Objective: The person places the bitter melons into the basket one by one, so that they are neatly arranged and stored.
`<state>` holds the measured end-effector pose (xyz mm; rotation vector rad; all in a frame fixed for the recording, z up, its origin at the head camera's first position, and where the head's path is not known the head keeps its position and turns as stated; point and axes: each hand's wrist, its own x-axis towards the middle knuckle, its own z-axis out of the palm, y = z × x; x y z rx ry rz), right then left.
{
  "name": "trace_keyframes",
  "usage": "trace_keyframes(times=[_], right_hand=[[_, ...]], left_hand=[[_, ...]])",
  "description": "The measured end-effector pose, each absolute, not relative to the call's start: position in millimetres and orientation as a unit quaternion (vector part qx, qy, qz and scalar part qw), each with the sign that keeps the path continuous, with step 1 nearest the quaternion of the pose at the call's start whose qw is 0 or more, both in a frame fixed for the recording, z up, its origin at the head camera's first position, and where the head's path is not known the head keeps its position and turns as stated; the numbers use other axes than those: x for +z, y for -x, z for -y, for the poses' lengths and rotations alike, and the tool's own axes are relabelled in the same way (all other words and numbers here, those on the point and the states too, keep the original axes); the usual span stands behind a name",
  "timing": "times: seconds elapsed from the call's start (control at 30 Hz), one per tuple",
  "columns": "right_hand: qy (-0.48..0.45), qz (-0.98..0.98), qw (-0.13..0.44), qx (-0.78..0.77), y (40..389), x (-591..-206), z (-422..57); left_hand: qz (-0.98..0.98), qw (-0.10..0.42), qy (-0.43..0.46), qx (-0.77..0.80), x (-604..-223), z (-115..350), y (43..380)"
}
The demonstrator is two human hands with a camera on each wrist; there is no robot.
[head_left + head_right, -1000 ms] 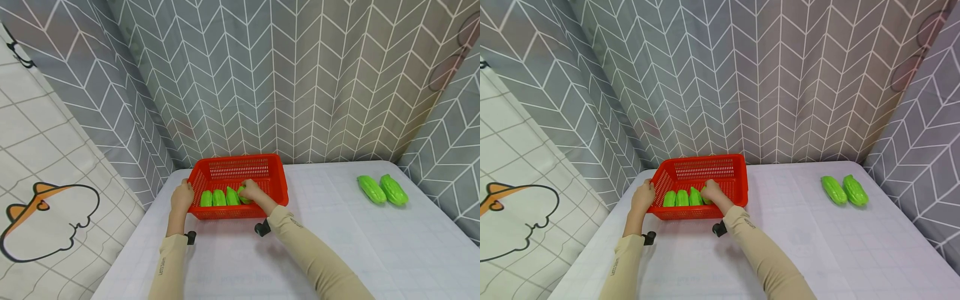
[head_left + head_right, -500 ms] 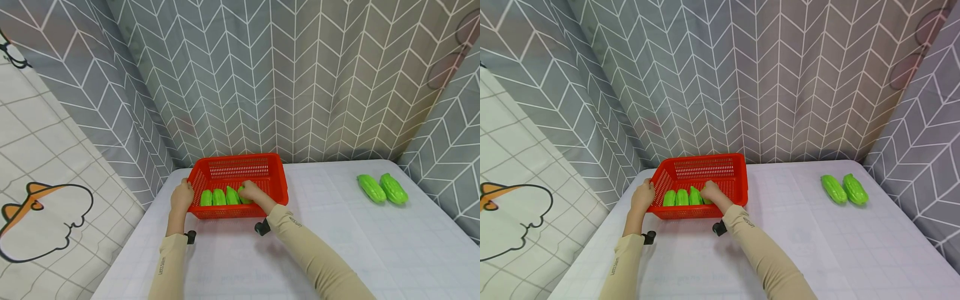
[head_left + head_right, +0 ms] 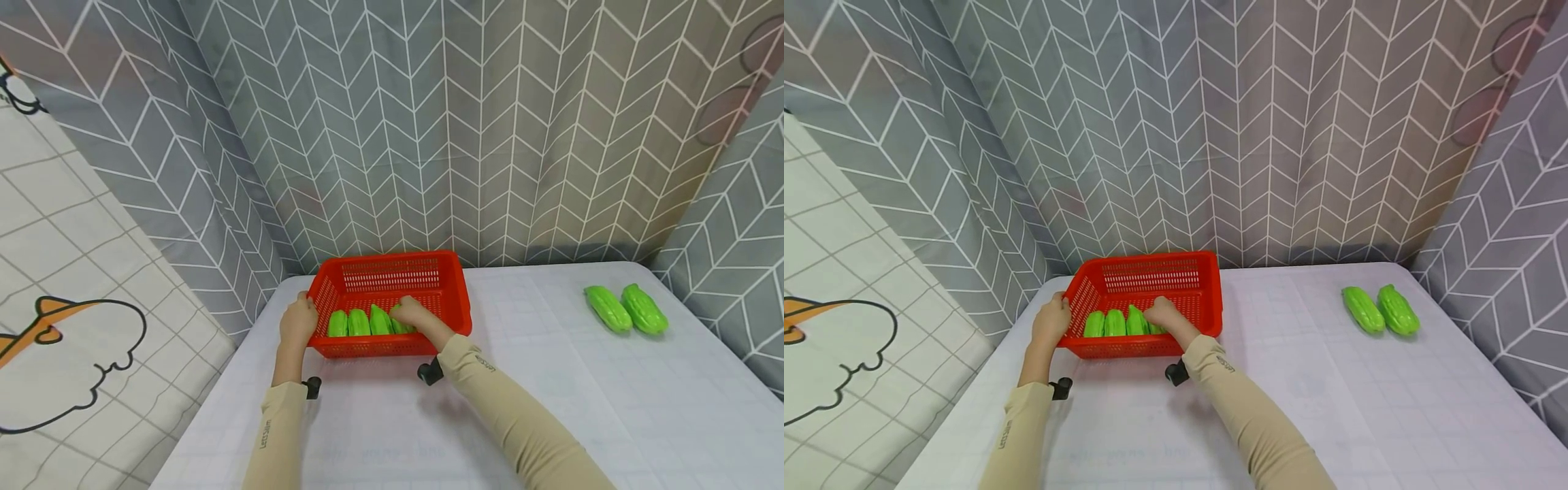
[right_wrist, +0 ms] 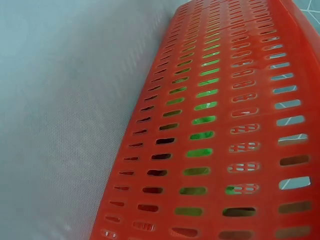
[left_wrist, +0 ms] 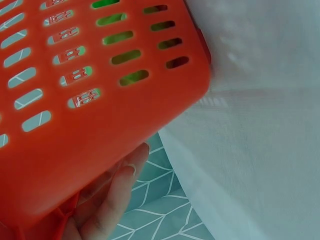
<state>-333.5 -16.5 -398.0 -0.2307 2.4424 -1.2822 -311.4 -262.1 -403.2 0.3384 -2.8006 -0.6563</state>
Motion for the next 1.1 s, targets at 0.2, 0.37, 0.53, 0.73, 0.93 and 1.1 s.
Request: trace_keyframes(times=[0.2, 0.37, 0.53, 0.73, 0.93, 1.1], right_hand=[[0.081, -0.866, 0.175, -0.461, 333.5, -395.1, 15.2], [0.067, -0.877, 0.159, -0.449, 336.9, -393.0, 15.9], [0.06, -0.882, 0.152, -0.441, 343.9, -393.4, 15.9], [0.067, -0.883, 0.137, -0.444, 351.3, -394.7, 16.1], [0.061, -0.878, 0.149, -0.452, 357.9, -393.6, 16.9], [0.048, -0.877, 0.157, -0.451, 363.0, -393.6, 16.8]], left_hand=[[0.96, 0.116, -0.116, -0.226, -403.4, 264.2, 319.5], [0.96, 0.12, -0.114, -0.226, -402.1, 264.6, 326.0], [0.96, 0.121, -0.11, -0.226, -401.3, 265.7, 332.1], [0.961, 0.12, -0.107, -0.225, -400.4, 267.6, 339.8], [0.962, 0.122, -0.103, -0.223, -400.2, 269.2, 347.6], [0.963, 0.122, -0.099, -0.221, -400.1, 270.0, 352.6]])
